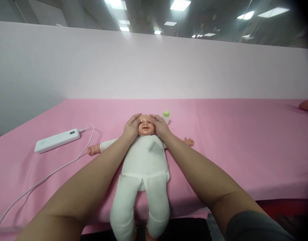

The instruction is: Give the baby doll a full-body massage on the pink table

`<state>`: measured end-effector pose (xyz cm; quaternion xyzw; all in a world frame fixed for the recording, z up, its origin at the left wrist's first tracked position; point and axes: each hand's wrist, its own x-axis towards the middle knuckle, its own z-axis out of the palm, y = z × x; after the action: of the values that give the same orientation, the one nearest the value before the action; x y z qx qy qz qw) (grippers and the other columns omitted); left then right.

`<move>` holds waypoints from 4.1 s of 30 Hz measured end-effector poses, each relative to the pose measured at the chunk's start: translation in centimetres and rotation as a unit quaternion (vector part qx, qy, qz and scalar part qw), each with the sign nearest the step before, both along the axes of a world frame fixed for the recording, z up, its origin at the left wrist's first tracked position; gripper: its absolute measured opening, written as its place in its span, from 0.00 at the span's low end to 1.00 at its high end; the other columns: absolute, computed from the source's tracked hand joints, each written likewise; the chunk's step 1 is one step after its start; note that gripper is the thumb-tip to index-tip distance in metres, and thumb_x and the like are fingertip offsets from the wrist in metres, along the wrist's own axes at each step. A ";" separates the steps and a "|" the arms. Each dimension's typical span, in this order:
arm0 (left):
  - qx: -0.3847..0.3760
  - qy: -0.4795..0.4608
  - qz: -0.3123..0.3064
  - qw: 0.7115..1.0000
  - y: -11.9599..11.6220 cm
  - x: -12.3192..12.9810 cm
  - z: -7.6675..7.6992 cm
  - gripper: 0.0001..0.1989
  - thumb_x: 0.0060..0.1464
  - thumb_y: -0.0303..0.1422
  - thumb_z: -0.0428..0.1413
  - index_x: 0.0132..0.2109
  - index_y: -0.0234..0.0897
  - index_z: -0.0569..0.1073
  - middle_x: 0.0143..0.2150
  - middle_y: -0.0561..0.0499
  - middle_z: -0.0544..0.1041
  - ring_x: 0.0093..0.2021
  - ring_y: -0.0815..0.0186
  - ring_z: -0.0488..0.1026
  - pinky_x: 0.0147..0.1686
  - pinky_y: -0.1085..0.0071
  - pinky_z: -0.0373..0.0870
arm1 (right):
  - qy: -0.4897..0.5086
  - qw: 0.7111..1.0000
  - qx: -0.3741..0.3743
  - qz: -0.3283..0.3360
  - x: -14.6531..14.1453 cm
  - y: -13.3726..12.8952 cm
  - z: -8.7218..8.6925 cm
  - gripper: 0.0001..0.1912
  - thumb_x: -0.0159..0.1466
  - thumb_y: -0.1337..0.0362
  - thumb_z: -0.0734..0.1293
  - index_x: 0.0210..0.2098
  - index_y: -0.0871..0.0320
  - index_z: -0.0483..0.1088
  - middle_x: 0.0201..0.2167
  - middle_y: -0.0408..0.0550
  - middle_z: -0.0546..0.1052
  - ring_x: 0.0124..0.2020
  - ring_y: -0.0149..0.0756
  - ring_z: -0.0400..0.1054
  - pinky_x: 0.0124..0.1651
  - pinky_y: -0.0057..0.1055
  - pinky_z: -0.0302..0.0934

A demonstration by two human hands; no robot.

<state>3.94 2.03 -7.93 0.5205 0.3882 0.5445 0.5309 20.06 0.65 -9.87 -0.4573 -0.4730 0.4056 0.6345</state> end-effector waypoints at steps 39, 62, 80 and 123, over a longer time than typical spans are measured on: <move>0.010 -0.017 -0.072 0.997 -0.3 -1.0 0.0 0.30 0.48 0.40 0.69 0.59 0.41 0.76 0.53 0.45 0.80 0.50 0.55 0.79 0.53 0.57 0.77 | 0.037 0.998 -0.011 0.039 0.1 -1.0 0.2 0.31 0.54 0.49 0.79 0.53 0.53 0.72 0.54 0.50 0.78 0.55 0.45 0.73 0.60 0.45 0.69; 0.005 -0.032 -0.065 0.997 0.1 -1.2 -0.3 0.26 0.53 0.40 0.64 0.59 0.42 0.76 0.56 0.45 0.79 0.52 0.56 0.78 0.56 0.57 0.76 | 0.033 0.999 0.002 0.041 0.0 -0.9 0.1 0.27 0.58 0.52 0.74 0.55 0.52 0.73 0.59 0.49 0.75 0.59 0.44 0.70 0.66 0.45 0.65; 0.006 -0.017 -0.033 0.999 0.1 -0.5 0.0 0.23 0.54 0.38 0.60 0.56 0.39 0.78 0.56 0.45 0.80 0.55 0.56 0.77 0.59 0.58 0.74 | 0.040 0.999 -0.008 0.009 -0.4 -0.6 0.2 0.21 0.60 0.51 0.72 0.49 0.54 0.74 0.53 0.49 0.78 0.55 0.43 0.72 0.63 0.45 0.67; 0.059 0.063 -0.034 0.996 0.1 -1.0 -0.1 0.28 0.48 0.42 0.67 0.56 0.42 0.76 0.54 0.46 0.78 0.52 0.55 0.76 0.52 0.59 0.75 | 0.015 0.999 -0.009 0.031 -0.1 -1.3 0.4 0.30 0.53 0.50 0.79 0.51 0.52 0.71 0.52 0.49 0.76 0.53 0.44 0.73 0.60 0.46 0.68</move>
<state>2.95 2.12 -8.07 0.5969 0.3706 0.5141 0.4920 19.95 -0.67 -9.46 -0.4422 -0.4741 0.4362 0.6241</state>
